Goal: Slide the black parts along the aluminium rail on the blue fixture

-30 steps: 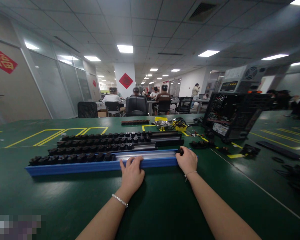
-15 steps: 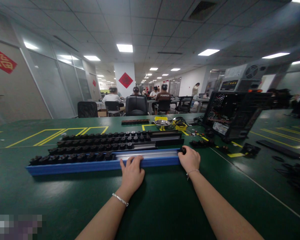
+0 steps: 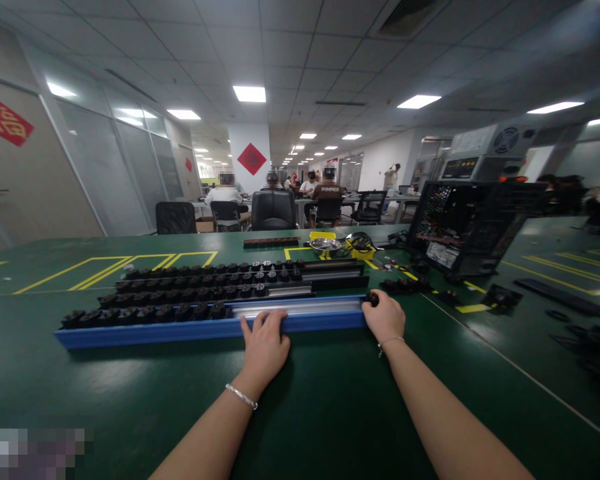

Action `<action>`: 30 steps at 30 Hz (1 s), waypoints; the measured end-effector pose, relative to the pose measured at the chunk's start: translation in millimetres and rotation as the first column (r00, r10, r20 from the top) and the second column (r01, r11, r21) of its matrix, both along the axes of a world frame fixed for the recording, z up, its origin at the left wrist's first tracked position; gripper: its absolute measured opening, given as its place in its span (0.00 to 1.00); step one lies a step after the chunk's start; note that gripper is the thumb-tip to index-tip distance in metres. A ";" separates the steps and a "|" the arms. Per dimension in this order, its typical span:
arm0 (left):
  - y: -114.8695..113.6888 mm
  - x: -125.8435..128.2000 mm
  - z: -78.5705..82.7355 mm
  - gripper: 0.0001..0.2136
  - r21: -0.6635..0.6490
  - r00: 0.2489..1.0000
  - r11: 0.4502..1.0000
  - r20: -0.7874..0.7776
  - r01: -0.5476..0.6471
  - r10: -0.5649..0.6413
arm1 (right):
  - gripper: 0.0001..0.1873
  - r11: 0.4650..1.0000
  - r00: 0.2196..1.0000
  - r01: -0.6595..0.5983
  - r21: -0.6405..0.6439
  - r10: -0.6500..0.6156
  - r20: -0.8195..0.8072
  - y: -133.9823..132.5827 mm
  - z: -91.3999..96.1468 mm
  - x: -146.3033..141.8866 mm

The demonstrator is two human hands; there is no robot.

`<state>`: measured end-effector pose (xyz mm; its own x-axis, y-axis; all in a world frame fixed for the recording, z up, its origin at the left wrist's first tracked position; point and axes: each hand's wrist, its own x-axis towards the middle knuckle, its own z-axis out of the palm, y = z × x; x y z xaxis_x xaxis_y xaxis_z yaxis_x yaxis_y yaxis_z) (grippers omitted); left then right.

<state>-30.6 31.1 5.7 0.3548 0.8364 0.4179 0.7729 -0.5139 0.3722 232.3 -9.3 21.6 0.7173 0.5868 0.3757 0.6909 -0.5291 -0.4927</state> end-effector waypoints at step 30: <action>0.2 0.3 0.7 0.22 0.005 1.000 1.000 0.002 0.002 -0.002 | 0.26 0.996 0.980 0.087 0.026 -0.081 -0.180 -11.6 2.2 34.8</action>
<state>-30.3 31.2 6.4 0.3556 0.8334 0.4230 0.7712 -0.5173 0.3710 267.1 -21.0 23.8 0.8210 0.5105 0.2557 0.5438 -0.5627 -0.6226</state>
